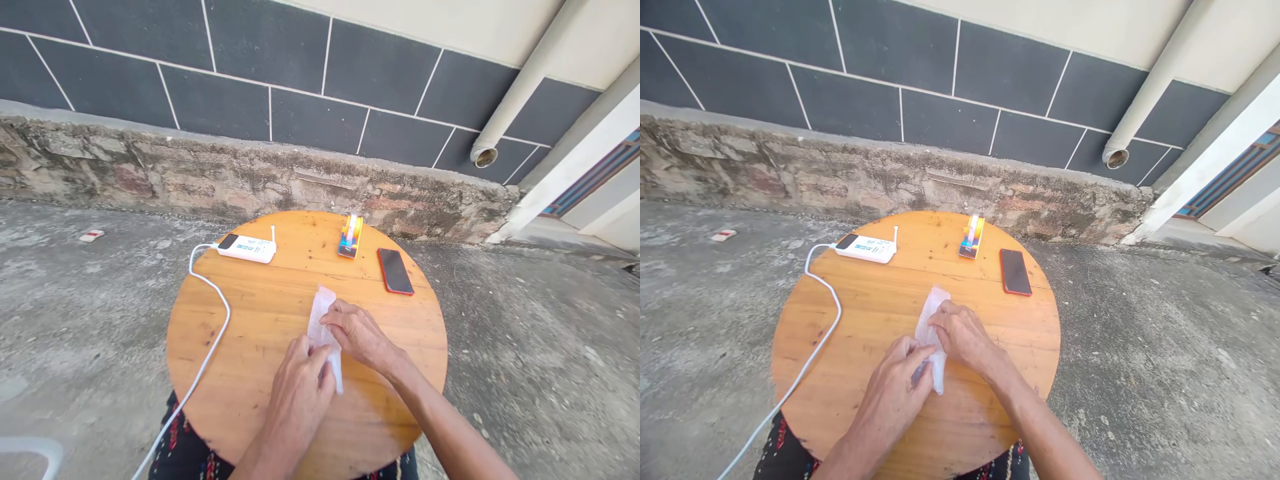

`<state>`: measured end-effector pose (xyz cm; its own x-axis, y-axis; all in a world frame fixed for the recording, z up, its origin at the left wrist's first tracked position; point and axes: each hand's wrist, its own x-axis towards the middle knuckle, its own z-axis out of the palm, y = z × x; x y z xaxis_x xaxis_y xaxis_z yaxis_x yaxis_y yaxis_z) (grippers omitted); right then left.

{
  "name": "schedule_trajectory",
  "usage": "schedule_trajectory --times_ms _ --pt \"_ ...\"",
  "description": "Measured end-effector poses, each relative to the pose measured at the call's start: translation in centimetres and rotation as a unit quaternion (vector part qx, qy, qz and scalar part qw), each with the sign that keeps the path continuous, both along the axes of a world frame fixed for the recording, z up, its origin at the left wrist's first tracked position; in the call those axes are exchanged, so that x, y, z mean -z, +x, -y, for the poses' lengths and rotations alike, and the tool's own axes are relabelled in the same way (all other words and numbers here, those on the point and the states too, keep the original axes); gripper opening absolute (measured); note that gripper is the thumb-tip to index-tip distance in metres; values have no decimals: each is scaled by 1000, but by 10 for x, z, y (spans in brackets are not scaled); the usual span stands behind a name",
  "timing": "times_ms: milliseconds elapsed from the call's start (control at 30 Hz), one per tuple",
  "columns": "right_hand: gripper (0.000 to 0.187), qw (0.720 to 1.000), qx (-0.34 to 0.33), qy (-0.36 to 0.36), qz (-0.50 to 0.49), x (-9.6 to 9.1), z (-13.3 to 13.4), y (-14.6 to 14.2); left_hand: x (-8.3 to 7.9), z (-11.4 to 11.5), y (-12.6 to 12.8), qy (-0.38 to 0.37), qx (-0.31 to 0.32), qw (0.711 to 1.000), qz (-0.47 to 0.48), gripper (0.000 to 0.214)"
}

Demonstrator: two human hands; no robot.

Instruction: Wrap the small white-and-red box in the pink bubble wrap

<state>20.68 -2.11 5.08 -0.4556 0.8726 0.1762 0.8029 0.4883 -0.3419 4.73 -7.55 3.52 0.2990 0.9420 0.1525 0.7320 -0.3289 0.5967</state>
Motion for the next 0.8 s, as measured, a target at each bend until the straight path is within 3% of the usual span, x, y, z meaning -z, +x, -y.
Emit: schedule_trajectory --times_ms 267,500,800 --pt "26 998 1 -15 53 -12 -4 -12 -3 1 1 -26 -8 1000 -13 30" --pt "20 978 -62 -25 197 -38 -15 -26 -2 -1 2 -27 -17 999 1 29" --pt "27 961 -14 3 277 -32 -35 -37 -3 0 2 -38 -11 999 25 29"
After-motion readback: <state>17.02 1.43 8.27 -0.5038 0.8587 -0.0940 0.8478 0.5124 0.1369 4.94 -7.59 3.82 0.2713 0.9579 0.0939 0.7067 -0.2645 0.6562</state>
